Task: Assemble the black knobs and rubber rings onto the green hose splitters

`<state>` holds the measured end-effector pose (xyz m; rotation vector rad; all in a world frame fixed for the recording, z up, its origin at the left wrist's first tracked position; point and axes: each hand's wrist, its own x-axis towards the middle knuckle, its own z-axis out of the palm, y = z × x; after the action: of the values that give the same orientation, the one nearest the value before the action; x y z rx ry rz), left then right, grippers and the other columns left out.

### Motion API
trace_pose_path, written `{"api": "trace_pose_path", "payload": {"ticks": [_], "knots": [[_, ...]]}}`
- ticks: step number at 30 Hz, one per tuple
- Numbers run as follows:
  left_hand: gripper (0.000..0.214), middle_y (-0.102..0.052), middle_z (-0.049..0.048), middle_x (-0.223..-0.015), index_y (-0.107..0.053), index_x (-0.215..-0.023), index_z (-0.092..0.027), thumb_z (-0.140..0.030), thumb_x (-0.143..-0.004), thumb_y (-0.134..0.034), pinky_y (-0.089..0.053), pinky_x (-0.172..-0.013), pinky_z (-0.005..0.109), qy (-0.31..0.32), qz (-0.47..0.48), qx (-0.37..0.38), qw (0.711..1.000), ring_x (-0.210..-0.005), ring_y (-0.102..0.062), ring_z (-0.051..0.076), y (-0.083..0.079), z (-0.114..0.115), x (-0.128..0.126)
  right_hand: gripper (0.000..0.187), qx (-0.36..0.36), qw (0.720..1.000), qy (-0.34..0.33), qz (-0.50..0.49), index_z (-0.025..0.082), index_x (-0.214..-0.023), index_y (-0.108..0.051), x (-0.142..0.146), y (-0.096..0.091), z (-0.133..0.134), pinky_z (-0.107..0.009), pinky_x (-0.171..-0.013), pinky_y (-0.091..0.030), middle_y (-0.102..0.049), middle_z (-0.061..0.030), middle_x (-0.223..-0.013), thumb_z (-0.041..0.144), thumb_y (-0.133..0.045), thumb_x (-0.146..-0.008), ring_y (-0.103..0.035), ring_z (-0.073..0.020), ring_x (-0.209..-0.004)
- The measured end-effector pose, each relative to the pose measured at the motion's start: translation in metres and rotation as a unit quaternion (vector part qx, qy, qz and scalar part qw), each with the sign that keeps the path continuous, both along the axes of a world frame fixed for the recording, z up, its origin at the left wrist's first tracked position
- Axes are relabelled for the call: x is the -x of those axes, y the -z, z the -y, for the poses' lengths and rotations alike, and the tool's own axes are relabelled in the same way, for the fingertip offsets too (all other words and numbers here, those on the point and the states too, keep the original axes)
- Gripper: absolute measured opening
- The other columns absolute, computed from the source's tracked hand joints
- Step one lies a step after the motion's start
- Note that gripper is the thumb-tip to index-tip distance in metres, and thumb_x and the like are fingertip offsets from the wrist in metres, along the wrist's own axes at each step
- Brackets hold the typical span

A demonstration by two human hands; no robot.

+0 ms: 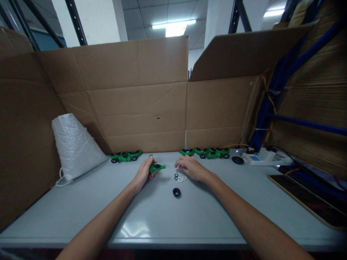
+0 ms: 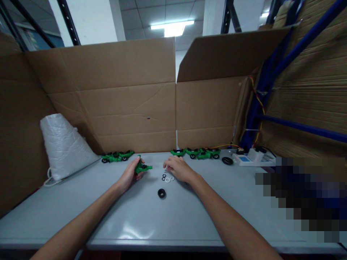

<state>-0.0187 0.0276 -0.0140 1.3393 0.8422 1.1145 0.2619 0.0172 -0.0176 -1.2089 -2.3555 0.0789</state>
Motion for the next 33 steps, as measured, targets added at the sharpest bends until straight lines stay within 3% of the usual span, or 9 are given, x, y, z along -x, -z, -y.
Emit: {"api": "trace_pose_path", "payload": {"ticks": [7, 18, 33], "knots": [[0.054, -0.047, -0.0073, -0.048, -0.058, -0.097, -0.020, -0.074, -0.096, -0.060, -0.026, -0.044, 0.022, -0.004, 0.000, -0.014, 1.000, -0.037, -0.043, 0.011, 0.003, -0.003, 0.001, 0.016, 0.018, 0.999, -0.038, 0.024, 0.024, -0.105, -0.080, 0.002, 0.002, -0.002, -0.034, -0.092, -0.037, -0.075, -0.0054, -0.104, 0.015, -0.067, -0.102, -0.062, -0.0232, -0.104], [0.052, -0.050, -0.0061, -0.050, -0.057, -0.098, -0.021, -0.072, -0.096, -0.060, -0.028, -0.043, 0.021, -0.018, -0.002, -0.008, 1.000, -0.040, -0.042, 0.011, 0.001, -0.002, 0.000, 0.015, -0.013, 0.997, -0.018, 0.070, 0.021, -0.093, -0.076, 0.011, 0.003, 0.001, -0.033, -0.082, -0.033, -0.073, -0.0063, -0.097, 0.013, -0.067, -0.101, -0.062, -0.0232, -0.098], [0.056, -0.054, -0.0045, -0.051, -0.058, -0.100, -0.020, -0.075, -0.094, -0.060, -0.028, -0.043, 0.021, -0.034, -0.011, -0.011, 0.999, -0.042, -0.044, 0.012, -0.002, -0.001, 0.001, 0.015, -0.067, 0.992, 0.023, 0.101, 0.020, -0.103, -0.065, 0.017, 0.008, 0.005, -0.039, -0.089, -0.037, -0.069, -0.0117, -0.109, 0.012, -0.054, -0.107, -0.058, -0.0284, -0.103]]}}
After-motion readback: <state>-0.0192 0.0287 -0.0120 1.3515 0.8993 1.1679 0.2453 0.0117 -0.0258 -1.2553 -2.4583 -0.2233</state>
